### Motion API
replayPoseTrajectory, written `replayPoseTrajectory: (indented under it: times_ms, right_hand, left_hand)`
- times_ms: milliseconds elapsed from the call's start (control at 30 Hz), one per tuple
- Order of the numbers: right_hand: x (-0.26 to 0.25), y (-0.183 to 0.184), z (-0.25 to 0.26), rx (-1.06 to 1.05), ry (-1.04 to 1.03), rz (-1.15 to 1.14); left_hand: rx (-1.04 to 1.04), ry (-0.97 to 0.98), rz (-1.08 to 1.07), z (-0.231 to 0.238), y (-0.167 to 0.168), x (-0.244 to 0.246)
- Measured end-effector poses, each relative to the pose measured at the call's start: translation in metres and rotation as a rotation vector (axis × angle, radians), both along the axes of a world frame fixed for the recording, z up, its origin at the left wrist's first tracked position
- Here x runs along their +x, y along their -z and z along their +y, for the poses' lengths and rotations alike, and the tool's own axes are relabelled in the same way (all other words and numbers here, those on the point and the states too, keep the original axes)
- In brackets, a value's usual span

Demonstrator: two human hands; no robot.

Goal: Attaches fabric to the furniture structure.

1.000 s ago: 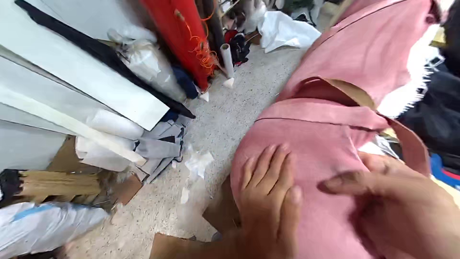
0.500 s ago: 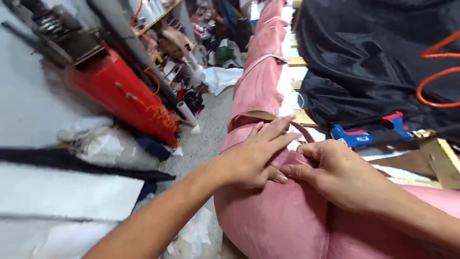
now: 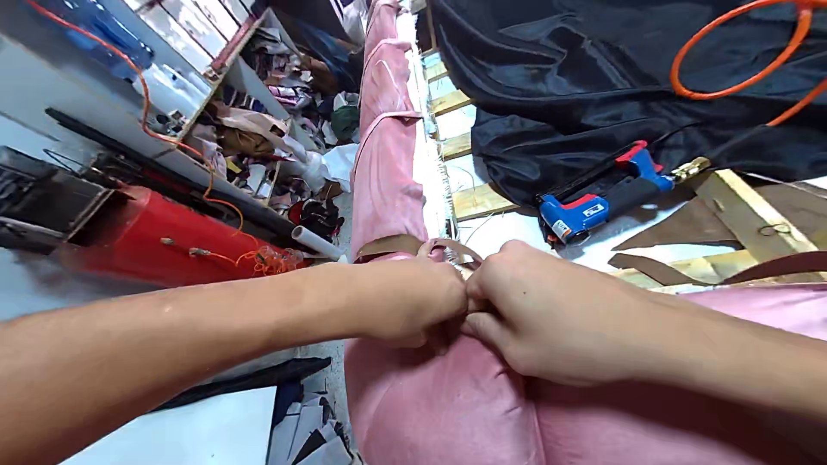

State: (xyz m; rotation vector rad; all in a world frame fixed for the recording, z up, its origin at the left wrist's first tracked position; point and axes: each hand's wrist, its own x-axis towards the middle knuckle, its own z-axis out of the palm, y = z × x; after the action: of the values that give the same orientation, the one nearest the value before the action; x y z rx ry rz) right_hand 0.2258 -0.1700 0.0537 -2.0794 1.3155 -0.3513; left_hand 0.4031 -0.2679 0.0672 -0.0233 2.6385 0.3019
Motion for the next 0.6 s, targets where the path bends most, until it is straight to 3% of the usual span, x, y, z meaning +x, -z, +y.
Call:
replayPoseTrajectory:
  times_ms: [100,167,300,400,467,600]
  right_hand:
    - [-0.05,0.017,-0.004,-0.088,-0.161,-0.2]
    - [-0.103,0.037,-0.017,-0.21,-0.115,-0.234]
    - [-0.192,0.096,-0.038,-0.442,0.05,0.11]
    - [-0.208,0.128,-0.043,-0.485,0.0,0.291]
    - [-0.213,0.147,-0.052,-0.616,-0.006,0.26]
    - [-0.221,0.135,-0.07,-0.648,0.01,0.184]
  left_hand:
    - [-0.062,0.133,0.064,-0.003,-0.005,-0.002]
    - [-0.039,0.125,0.07,-0.007,-0.007,0.001]
    - [-0.055,0.086,0.122,-0.007,-0.004,0.01]
    - [-0.026,0.073,0.287,-0.009,0.006,0.024]
    - [0.063,0.01,0.398,-0.01,0.017,0.027]
    - [0.148,-0.077,0.583,0.0,0.037,0.019]
